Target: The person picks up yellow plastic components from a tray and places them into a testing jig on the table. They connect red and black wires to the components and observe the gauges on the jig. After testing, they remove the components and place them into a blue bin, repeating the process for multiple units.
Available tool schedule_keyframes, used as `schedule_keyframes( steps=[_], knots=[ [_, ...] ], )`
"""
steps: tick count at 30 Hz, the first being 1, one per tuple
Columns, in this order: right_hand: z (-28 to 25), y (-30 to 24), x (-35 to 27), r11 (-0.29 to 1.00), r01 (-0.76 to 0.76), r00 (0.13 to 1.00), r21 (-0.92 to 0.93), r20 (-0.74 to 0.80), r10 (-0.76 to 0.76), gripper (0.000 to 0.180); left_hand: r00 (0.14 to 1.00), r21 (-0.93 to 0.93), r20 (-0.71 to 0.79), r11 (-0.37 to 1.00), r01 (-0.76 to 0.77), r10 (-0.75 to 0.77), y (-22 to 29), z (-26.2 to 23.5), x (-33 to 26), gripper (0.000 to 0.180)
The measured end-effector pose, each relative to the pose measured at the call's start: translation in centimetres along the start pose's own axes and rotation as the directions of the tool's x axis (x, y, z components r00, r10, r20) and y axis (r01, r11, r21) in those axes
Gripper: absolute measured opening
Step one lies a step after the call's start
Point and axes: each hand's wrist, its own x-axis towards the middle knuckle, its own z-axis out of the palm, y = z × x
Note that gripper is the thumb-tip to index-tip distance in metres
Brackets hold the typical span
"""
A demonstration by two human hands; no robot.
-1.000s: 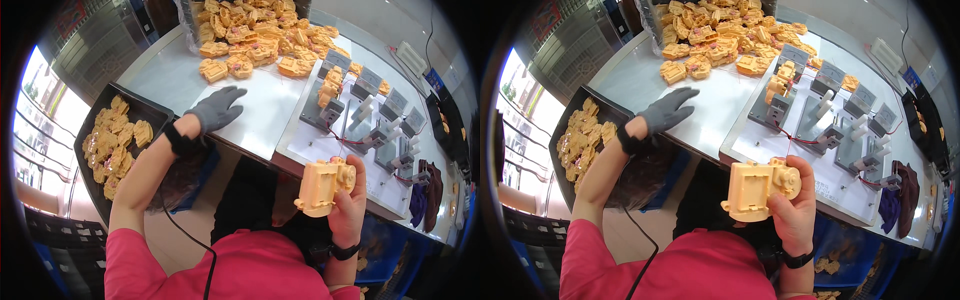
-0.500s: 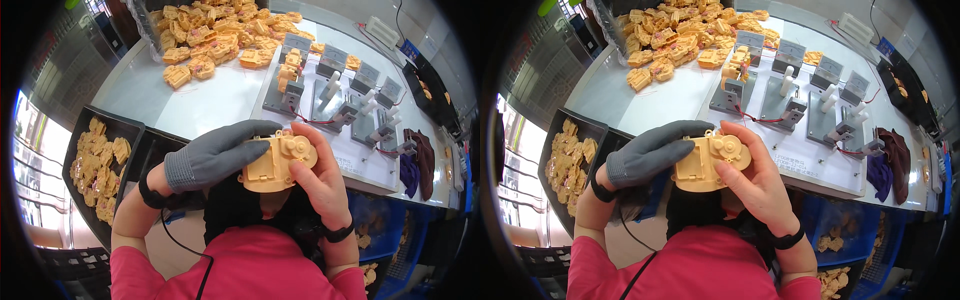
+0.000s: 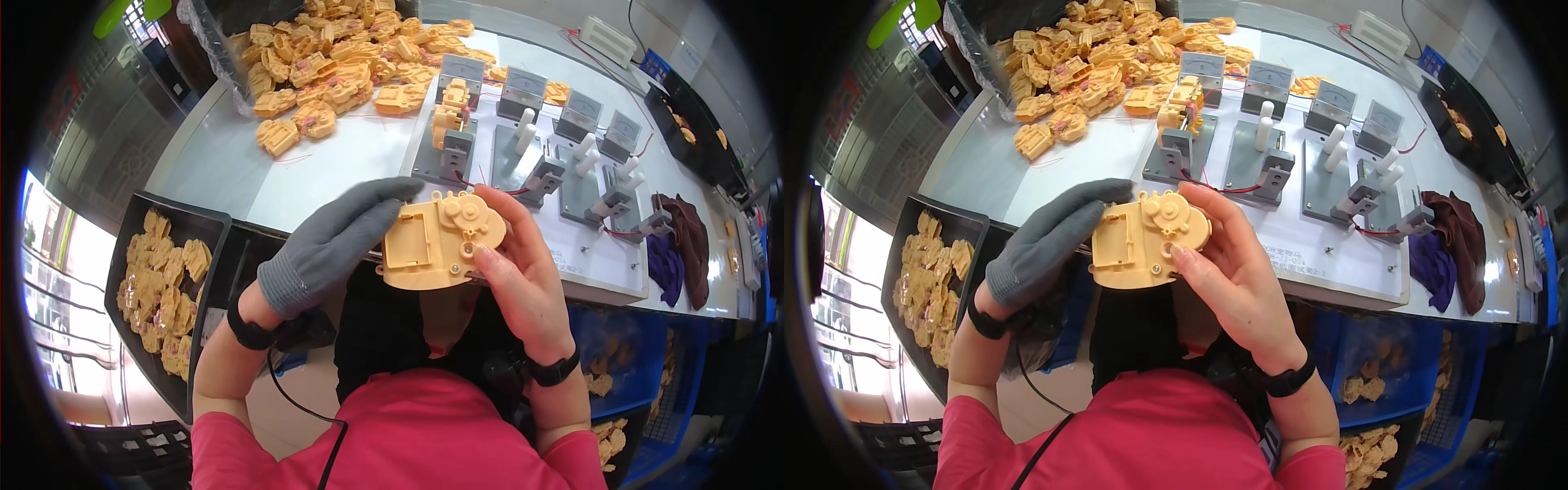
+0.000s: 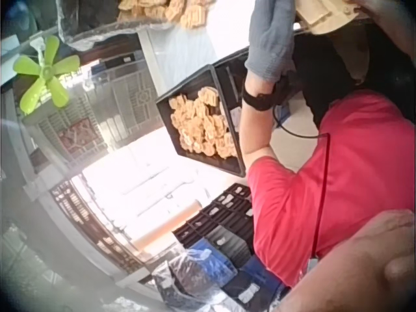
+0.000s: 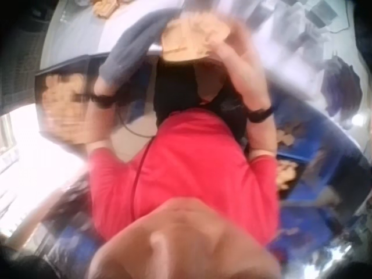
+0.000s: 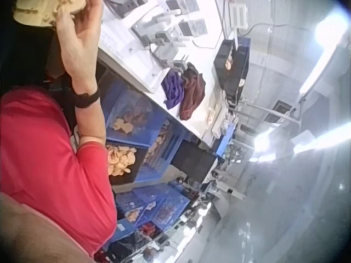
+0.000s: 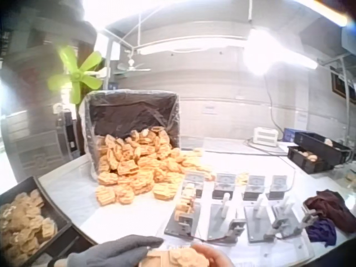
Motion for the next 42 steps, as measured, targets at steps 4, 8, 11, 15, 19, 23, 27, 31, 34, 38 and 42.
schedule_keyframes(
  steps=[4,8,11,15,19,23,27,31,34,38,42],
  knots=[
    [0.2,-0.6,0.2,0.997,-0.011,0.999,0.071,-0.038,0.013,0.056,0.975,0.164,-0.196,0.984,-0.074,0.106,0.2,0.1,-0.7,0.035],
    [-0.4,-0.1,0.5,0.996,0.08,0.994,0.035,-0.08,-0.077,0.055,0.965,0.102,-0.251,0.993,-0.056,0.08,1.2,0.6,-1.8,0.033],
    [-0.3,-0.5,0.6,0.988,0.15,0.982,-0.037,-0.114,-0.153,0.054,0.975,0.039,-0.211,0.997,-0.066,0.073,1.4,1.2,-2.4,0.032],
    [0.3,-0.9,1.2,0.679,0.426,0.849,-0.598,0.005,-0.528,0.052,0.994,-0.177,-0.052,0.979,-0.104,0.096,1.8,2.3,-1.9,0.056],
    [2.9,-1.3,2.4,0.089,0.689,0.581,-0.719,0.475,-0.661,0.057,0.977,-0.481,-0.077,0.852,-0.209,0.196,0.8,3.3,-0.8,0.081],
    [2.3,-2.5,1.4,0.209,0.709,0.584,-0.673,0.395,-0.709,0.051,0.925,-0.063,-0.041,0.923,-0.379,0.377,-0.9,1.7,-0.1,0.07],
    [-2.8,-2.9,0.2,0.25,0.393,0.658,-0.885,0.081,-0.748,0.018,0.797,0.37,0.081,0.724,-0.582,0.599,-1.6,-1.1,3.0,0.061],
    [-6.3,-1.0,1.8,0.542,0.164,0.719,-0.824,-0.276,-0.637,0.026,0.876,0.09,-0.008,0.872,-0.48,0.483,1.9,-1.8,6.9,0.047],
    [-6.9,-0.1,1.7,0.681,0.16,0.77,-0.715,-0.342,-0.539,0.03,0.958,-0.76,0.166,0.588,0.275,-0.234,4.6,-2.1,9.7,0.043],
    [-6.5,-0.1,1.6,0.696,0.213,0.782,-0.686,-0.308,-0.542,0.031,0.959,-0.744,0.115,0.617,0.256,-0.26,4.4,-3.1,12.3,0.038],
    [-6.5,-0.5,1.3,0.562,0.238,0.775,-0.792,-0.193,-0.601,0.033,0.927,-0.745,0.225,0.56,0.362,-0.299,5.0,-2.3,13.4,0.038]
  ],
)
